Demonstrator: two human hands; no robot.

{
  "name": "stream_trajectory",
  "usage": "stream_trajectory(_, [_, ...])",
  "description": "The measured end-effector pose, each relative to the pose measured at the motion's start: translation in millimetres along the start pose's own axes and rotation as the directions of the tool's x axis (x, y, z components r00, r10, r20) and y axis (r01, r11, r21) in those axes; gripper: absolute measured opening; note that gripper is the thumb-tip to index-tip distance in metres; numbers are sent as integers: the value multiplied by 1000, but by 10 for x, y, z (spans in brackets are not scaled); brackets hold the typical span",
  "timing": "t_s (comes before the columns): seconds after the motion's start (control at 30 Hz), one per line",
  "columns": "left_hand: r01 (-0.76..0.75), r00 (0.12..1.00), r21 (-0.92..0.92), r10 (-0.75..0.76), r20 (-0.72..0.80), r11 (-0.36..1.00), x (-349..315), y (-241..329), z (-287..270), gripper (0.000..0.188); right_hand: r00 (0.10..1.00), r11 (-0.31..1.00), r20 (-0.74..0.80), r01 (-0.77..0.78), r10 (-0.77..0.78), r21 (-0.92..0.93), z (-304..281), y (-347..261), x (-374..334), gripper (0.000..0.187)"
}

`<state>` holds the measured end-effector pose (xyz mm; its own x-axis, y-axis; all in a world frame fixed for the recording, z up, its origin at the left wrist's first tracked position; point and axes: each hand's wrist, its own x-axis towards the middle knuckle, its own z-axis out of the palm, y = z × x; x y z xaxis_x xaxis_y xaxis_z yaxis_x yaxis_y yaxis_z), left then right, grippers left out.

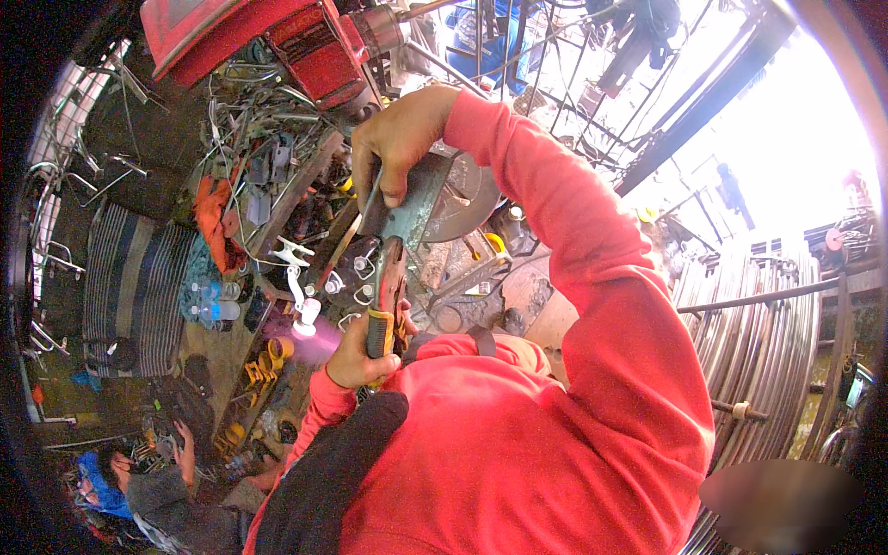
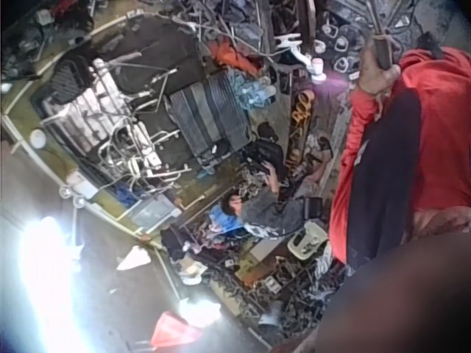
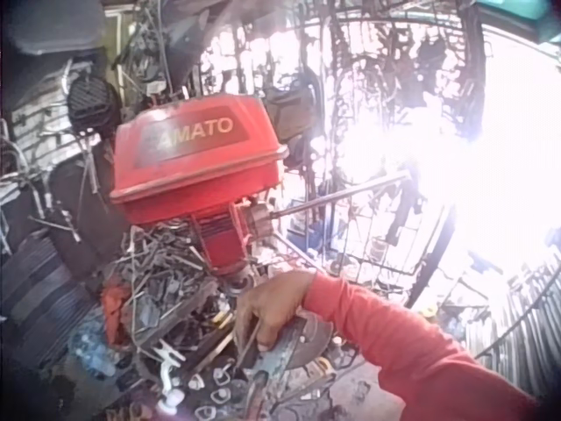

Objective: The person uses a drill press to drill holes into small metal pieces. They secure each piece with pliers, lower the drill, and then remove the piece after drilling. The process is repeated for multiple pieces.

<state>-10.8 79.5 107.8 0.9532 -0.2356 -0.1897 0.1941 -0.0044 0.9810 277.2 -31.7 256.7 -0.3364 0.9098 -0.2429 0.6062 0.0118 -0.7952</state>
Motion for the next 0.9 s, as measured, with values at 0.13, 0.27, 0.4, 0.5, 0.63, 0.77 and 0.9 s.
stream_trajectory(0.13, [-73, 997, -41, 73, 7, 996, 2, -75, 1, 63, 999, 999, 26, -39, 39, 27, -3, 29, 94, 42])
stream_trajectory(0.27, [-136, 990, 7, 136, -46, 991, -30, -110, -6, 62, 999, 999, 46, -13, 11, 46, -53, 31, 238, 41])
stream_trajectory(0.4, [-133, 984, 26, 136, -114, 991, -93, -87, -59, 63, 997, 998, 75, 34, -30, -49, -131, -26, 377, 40])
stream_trajectory(0.5, [-103, 989, 24, 105, -102, 994, -144, -60, -137, 65, 990, 992, 71, 123, -120, -43, -161, -69, 445, 36])
stream_trajectory(0.63, [-135, 982, 63, 142, -125, 989, -216, -76, -229, 62, 996, 997, 73, 51, -47, -55, -143, -59, 535, 36])
stream_trajectory(0.77, [-105, 992, 56, 109, -68, 993, -277, -143, -366, 62, 994, 995, 56, 96, -93, -36, -92, -5, 608, 36])
stream_trajectory(0.9, [-102, 995, 11, 102, 15, 995, -311, -197, -488, 63, 999, 998, 7, 53, -53, 24, -14, 11, 589, 41])
